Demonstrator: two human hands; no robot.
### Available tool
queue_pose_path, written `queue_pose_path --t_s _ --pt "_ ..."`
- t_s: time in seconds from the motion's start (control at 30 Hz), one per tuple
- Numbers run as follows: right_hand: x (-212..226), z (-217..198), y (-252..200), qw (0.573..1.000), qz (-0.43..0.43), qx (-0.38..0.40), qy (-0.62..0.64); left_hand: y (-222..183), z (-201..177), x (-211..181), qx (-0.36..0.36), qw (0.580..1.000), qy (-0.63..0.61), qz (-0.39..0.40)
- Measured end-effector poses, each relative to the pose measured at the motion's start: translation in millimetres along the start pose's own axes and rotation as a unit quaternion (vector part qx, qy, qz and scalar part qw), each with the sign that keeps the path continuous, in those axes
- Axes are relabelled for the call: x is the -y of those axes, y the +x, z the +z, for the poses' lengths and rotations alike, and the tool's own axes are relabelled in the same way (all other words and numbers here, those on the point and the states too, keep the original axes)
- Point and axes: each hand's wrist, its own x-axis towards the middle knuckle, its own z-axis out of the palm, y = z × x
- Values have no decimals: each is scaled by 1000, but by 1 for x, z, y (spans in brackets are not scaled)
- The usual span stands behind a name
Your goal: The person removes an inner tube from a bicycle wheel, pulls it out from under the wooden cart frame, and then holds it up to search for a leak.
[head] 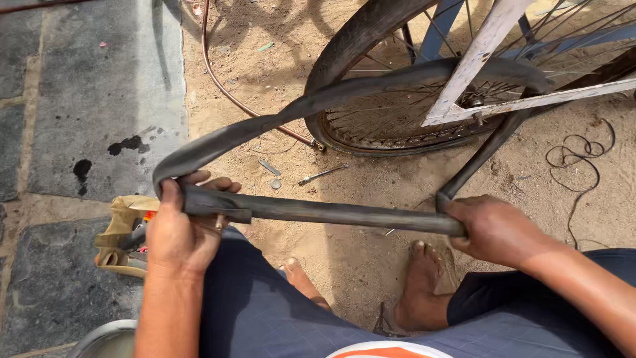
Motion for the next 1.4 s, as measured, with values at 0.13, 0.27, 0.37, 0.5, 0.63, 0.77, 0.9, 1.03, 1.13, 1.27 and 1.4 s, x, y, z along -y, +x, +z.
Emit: queue_pose_path --t_s 0.13,0.27,0.37,0.5,0.63,0.77,0.9,1.03,1.13,1.27,1.4 --pt "-63 -54 -78 958 33 -236 -159 -3 27 89 55 985 -37 -158" --pt "-90 -70 -125 947 48 -294 -121 -12 56 139 59 967 -25 -246" --pt "-99 -73 -136 928 59 -357 -96 -11 76 147 56 957 18 -285" --pt "-130 -74 -136 893 35 -430 -125 -17 88 158 151 954 -7 -257" --pt "-143 -63 -143 870 95 -473 -105 -8 86 181 167 952 8 -256" --pt "-101 -16 -175 859 140 -483 -93 20 31 186 245 943 -94 -205" --pt "-66 39 -169 873 152 -447 118 55 -7 174 -65 944 241 -216" --pt "-69 57 -170 890 164 -337 258 88 -41 167 -86 935 284 -196" --pt "-81 53 -173 931 133 -272 205 106 -75 170 -60 940 289 -169" --pt "-107 55 -153 940 147 -232 204 122 -111 183 -9 945 294 -145" --pt "-111 67 -151 935 228 -266 60 129 -121 182 -10 943 311 -118"
